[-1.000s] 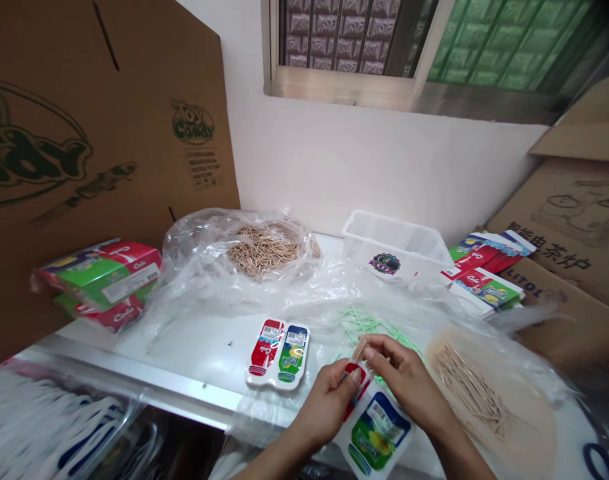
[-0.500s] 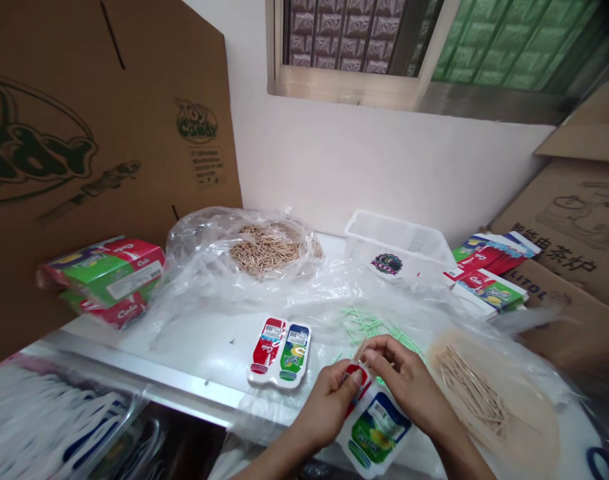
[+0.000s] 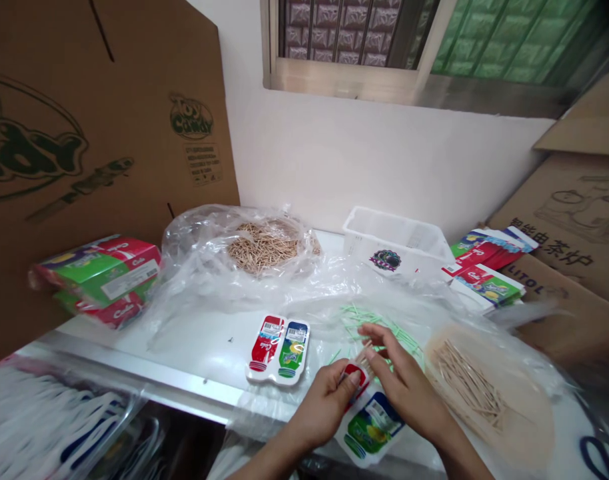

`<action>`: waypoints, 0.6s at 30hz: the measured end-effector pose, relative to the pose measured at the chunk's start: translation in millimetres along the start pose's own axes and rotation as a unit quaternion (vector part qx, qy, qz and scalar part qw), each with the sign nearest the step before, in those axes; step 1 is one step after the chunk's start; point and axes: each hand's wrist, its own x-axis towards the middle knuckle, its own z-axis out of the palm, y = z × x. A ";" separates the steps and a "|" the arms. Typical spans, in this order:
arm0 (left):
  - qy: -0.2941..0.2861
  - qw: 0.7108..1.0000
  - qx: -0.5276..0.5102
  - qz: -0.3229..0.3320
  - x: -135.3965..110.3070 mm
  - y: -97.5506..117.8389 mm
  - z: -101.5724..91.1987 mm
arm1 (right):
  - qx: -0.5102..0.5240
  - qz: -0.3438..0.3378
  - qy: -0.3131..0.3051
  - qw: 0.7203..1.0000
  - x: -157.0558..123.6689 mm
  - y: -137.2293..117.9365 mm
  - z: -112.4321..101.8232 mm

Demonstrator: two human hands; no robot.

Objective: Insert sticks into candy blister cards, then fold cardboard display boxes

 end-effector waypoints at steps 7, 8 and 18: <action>-0.005 0.995 0.102 0.010 2.5 13.9 -6.3 | -0.030 -0.027 -0.011 0.999 -2.0 24.8 -43.6; -0.005 0.994 0.109 0.005 2.8 16.0 -8.1 | -0.037 0.003 0.042 0.998 -0.7 43.2 -60.2; -0.010 0.997 0.078 -0.005 10.8 12.9 -3.6 | -0.293 0.165 0.095 0.937 12.4 187.3 -111.8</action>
